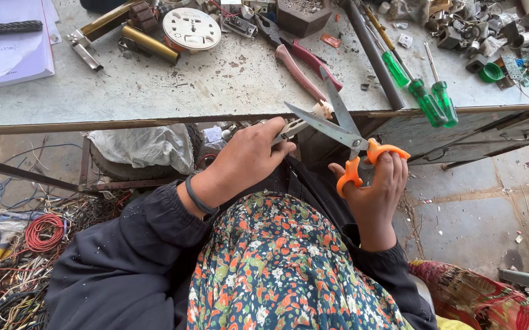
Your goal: The person uses pliers and a hammer to break apart a small white plastic electrical component, then uses orange-handled scissors to trim protruding parts. They continue to manipulate the component with pliers and a hammer, breaking off pieces and placing them on the workbench.
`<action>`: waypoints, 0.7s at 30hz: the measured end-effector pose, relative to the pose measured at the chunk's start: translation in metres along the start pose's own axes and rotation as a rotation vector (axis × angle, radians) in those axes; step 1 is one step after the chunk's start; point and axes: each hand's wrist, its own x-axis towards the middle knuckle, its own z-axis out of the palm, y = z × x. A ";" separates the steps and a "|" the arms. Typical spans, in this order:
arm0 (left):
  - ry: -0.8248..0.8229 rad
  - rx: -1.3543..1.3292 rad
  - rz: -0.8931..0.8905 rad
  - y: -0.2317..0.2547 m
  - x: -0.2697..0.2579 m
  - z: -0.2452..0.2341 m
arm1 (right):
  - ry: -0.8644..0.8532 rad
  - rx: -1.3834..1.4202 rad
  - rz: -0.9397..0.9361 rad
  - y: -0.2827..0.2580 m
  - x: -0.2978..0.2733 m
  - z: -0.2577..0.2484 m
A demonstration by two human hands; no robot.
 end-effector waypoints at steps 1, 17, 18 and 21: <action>0.036 0.072 0.034 -0.002 0.000 0.001 | -0.010 -0.010 0.010 0.000 -0.001 0.002; 0.070 0.217 0.051 -0.009 -0.002 0.010 | 0.007 -0.149 -0.020 -0.019 0.010 0.000; 0.079 0.225 0.050 -0.009 -0.002 0.009 | 0.024 -0.162 -0.044 -0.019 0.015 -0.001; 0.054 0.196 -0.016 -0.009 0.001 0.006 | -0.002 -0.093 -0.052 -0.020 0.027 -0.003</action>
